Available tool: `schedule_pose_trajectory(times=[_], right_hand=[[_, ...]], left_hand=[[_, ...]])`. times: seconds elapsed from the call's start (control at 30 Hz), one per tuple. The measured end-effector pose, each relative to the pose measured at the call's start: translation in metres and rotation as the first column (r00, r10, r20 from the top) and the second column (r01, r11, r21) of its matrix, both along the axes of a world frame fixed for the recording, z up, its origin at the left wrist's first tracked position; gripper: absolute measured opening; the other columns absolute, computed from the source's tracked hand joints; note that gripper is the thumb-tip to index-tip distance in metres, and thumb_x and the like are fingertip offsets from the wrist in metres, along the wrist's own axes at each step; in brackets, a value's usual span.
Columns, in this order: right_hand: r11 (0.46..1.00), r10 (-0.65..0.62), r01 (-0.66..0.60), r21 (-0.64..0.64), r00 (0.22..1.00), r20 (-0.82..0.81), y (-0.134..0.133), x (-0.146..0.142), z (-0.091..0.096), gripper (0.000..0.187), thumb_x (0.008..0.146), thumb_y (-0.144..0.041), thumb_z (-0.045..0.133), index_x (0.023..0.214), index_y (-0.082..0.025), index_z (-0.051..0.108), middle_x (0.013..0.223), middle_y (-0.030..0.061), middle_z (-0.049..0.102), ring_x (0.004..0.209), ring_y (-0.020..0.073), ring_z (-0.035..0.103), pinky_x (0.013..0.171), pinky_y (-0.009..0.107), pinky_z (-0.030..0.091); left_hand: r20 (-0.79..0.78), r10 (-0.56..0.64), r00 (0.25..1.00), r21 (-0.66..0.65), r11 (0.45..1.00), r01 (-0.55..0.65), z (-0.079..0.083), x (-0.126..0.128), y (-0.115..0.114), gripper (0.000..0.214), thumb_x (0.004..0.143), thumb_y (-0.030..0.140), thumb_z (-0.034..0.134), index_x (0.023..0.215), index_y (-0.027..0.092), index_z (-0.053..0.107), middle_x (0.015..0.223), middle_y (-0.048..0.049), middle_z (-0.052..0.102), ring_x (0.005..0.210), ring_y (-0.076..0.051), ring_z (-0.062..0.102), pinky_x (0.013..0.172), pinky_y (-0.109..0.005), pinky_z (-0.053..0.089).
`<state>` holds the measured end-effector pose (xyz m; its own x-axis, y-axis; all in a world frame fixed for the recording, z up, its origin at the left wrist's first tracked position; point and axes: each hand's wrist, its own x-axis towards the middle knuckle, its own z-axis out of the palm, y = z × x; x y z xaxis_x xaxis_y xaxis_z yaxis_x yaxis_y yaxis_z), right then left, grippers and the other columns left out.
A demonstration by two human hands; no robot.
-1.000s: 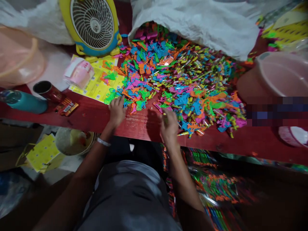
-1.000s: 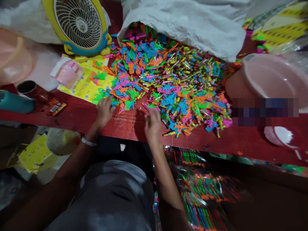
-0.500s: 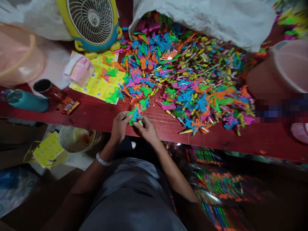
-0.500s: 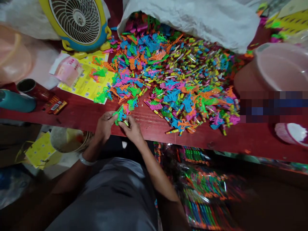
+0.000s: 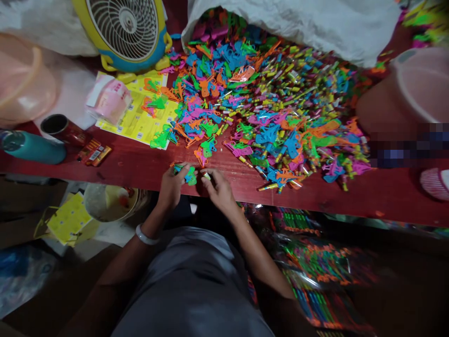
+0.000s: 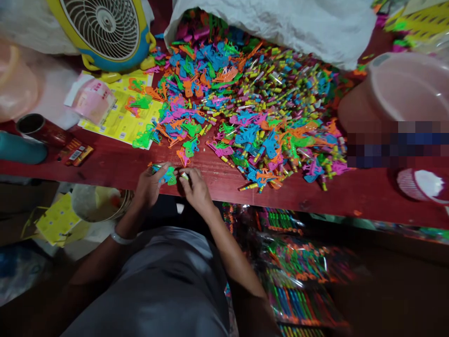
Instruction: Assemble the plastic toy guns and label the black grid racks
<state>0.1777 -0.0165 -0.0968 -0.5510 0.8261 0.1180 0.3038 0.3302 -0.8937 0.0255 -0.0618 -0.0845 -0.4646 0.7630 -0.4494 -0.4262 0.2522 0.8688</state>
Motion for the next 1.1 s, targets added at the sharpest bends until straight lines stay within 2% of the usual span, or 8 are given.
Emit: schedule_pose_trajectory(times=[0.13, 0.4, 0.6, 0.87, 0.97, 1.1], right_hand=[[0.996, -0.026, 0.025, -0.09, 1.0, -0.016, 0.007, 0.004, -0.007, 0.026, 0.098, -0.038, 0.056, 0.115, -0.025, 0.071, 0.113, 0.01, 0.074, 0.108, 0.0259, 0.068, 0.099, 0.044, 0.052], [0.979, -0.017, 0.004, -0.203, 0.998, -0.065, 0.004, -0.001, -0.018, 0.033, 0.099, -0.04, 0.054, 0.119, -0.022, 0.072, 0.104, 0.0068, 0.075, 0.074, 0.0172, 0.068, 0.077, 0.035, 0.056], [0.997, -0.028, 0.022, -0.071, 0.996, -0.089, 0.003, -0.002, -0.022, 0.024, 0.096, -0.039, 0.061, 0.111, -0.027, 0.076, 0.112, 0.0065, 0.077, 0.107, 0.024, 0.07, 0.097, 0.04, 0.055], [0.995, -0.045, 0.04, -0.095, 0.998, -0.053, 0.002, -0.001, -0.026, 0.026, 0.097, -0.038, 0.059, 0.113, -0.026, 0.074, 0.106, 0.0054, 0.077, 0.094, 0.0218, 0.071, 0.089, 0.037, 0.057], [0.999, -0.046, 0.045, -0.017, 0.998, -0.045, 0.0, -0.001, -0.024, 0.024, 0.098, -0.035, 0.059, 0.114, -0.025, 0.073, 0.109, 0.0067, 0.077, 0.098, 0.0227, 0.072, 0.091, 0.038, 0.058], [0.991, -0.102, 0.101, 0.091, 0.995, 0.01, -0.017, -0.005, -0.026, 0.026, 0.099, -0.026, 0.054, 0.118, -0.025, 0.071, 0.11, 0.0089, 0.076, 0.102, 0.0235, 0.071, 0.092, 0.038, 0.058]], left_hand=[[0.002, 0.005, 1.0, 0.004, 1.0, -0.005, 0.003, 0.0, -0.002, 0.037, 0.066, 0.048, 0.086, 0.083, 0.018, 0.074, 0.075, -0.001, 0.071, 0.072, -0.016, 0.064, 0.065, -0.026, 0.045], [-0.107, -0.088, 0.99, 0.093, 0.991, 0.098, -0.004, 0.006, -0.003, 0.029, 0.077, 0.045, 0.08, 0.079, 0.017, 0.074, 0.068, 0.002, 0.065, 0.063, -0.011, 0.055, 0.064, -0.024, 0.046], [-0.128, -0.069, 0.989, 0.098, 0.992, 0.081, -0.01, 0.009, -0.002, 0.029, 0.079, 0.045, 0.078, 0.08, 0.016, 0.074, 0.067, 0.0027, 0.062, 0.062, -0.011, 0.054, 0.064, -0.024, 0.047], [-0.192, -0.043, 0.98, 0.067, 0.996, 0.057, -0.008, 0.012, -0.003, 0.027, 0.079, 0.043, 0.077, 0.079, 0.017, 0.072, 0.067, 0.0016, 0.063, 0.067, -0.013, 0.057, 0.07, -0.026, 0.05], [-0.207, -0.03, 0.978, 0.05, 0.998, 0.041, -0.007, 0.014, -0.002, 0.028, 0.079, 0.044, 0.076, 0.077, 0.016, 0.069, 0.069, 0.0015, 0.063, 0.066, -0.013, 0.056, 0.07, -0.026, 0.049], [-0.213, 0.019, 0.977, 0.021, 1.0, -0.015, -0.013, 0.018, -0.002, 0.03, 0.078, 0.044, 0.077, 0.081, 0.017, 0.067, 0.072, 0.0014, 0.065, 0.067, -0.012, 0.058, 0.067, -0.025, 0.048]])
